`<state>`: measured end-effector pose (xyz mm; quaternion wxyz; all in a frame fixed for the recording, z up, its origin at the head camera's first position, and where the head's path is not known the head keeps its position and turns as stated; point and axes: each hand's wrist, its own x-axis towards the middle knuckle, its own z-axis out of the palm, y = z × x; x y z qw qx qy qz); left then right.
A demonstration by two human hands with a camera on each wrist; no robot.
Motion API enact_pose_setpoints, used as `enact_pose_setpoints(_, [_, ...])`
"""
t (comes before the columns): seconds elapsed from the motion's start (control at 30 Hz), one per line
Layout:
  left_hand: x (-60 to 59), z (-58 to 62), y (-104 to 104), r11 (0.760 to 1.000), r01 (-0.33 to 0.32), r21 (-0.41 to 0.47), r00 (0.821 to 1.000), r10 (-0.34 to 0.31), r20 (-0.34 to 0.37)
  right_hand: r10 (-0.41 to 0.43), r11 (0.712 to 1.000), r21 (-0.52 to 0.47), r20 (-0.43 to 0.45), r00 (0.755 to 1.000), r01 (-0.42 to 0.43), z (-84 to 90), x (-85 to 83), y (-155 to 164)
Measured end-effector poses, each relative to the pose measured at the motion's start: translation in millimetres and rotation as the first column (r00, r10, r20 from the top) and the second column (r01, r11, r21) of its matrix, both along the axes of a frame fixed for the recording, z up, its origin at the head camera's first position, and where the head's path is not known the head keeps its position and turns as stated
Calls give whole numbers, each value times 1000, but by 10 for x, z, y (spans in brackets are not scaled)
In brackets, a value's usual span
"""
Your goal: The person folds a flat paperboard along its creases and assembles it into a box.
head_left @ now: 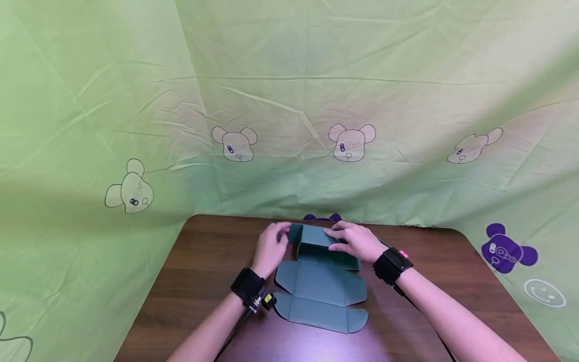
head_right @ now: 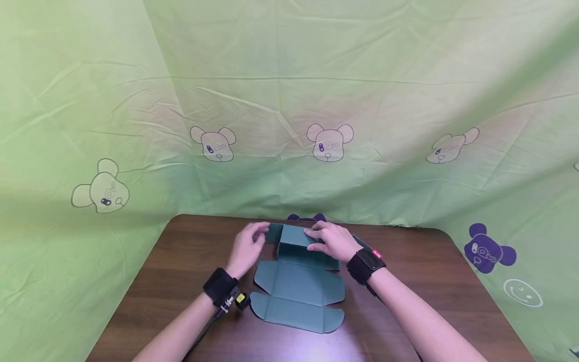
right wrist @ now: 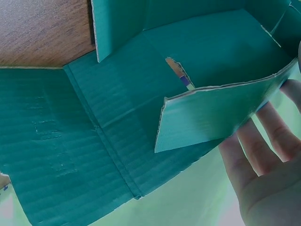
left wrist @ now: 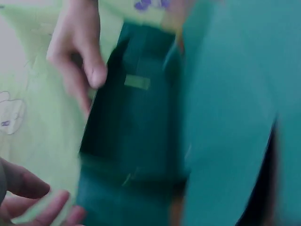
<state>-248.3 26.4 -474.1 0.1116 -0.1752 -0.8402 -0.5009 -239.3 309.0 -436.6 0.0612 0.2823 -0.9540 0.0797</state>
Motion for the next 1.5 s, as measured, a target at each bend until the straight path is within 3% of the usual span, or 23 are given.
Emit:
enact_pose_setpoints(0.1, [-180,1,-117,994,-77,-80,994,70,-88,1,1000,-7,7,1000,0,3,1,-14])
enact_pose_setpoints(0.13, [-241,-35,-161,993,-68,-97,996,61,-70,1,1000,-9,9,1000,-1,3,2,-19])
enact_pose_setpoints(0.2, [-350,-149,-247,994,-11,-105,999,17,49,-3,1000,-10,18,1000,3,3,5,-30])
enact_pose_setpoints(0.27, [-400,-304,-323,994,40,-98,983,-22,183,-1,1000,-12,23,1000,1,-4,12,-41])
enact_pose_setpoints(0.33, [-412,-462,-373,995,72,-71,962,-50,268,1,1000,-14,32,999,-1,-6,16,-45])
enact_pose_setpoints(0.5, [-392,-698,-385,989,129,-73,965,-108,239,6,1000,-6,18,1000,-6,21,-10,-29])
enact_pose_setpoints(0.7, [-411,-721,-388,980,198,-6,948,-190,257,10,1000,12,4,1000,-10,43,-24,-23])
enact_pose_setpoints(0.87, [-389,-733,-370,958,223,-178,962,-187,201,2,1000,0,24,1000,-2,28,-8,-27])
enact_pose_setpoints(0.93, [-365,-740,-353,951,230,-208,961,-188,201,1,1000,-2,23,1000,-1,19,-6,-18])
enact_pose_setpoints(1.2, [-214,-718,-260,922,371,-111,913,-340,226,0,1000,-19,44,999,1,22,15,-5])
enact_pose_setpoints(1.27, [-155,-693,-219,916,378,-136,914,-346,214,-5,1000,-23,45,999,6,26,14,-4])
enact_pose_setpoints(1.4, [-50,-643,-121,904,350,-246,935,-321,150,-10,1000,-24,39,999,11,33,6,-8])
enact_pose_setpoints(1.5, [15,-622,-59,874,316,-369,948,-306,87,-7,1000,-18,33,999,8,32,2,-19])
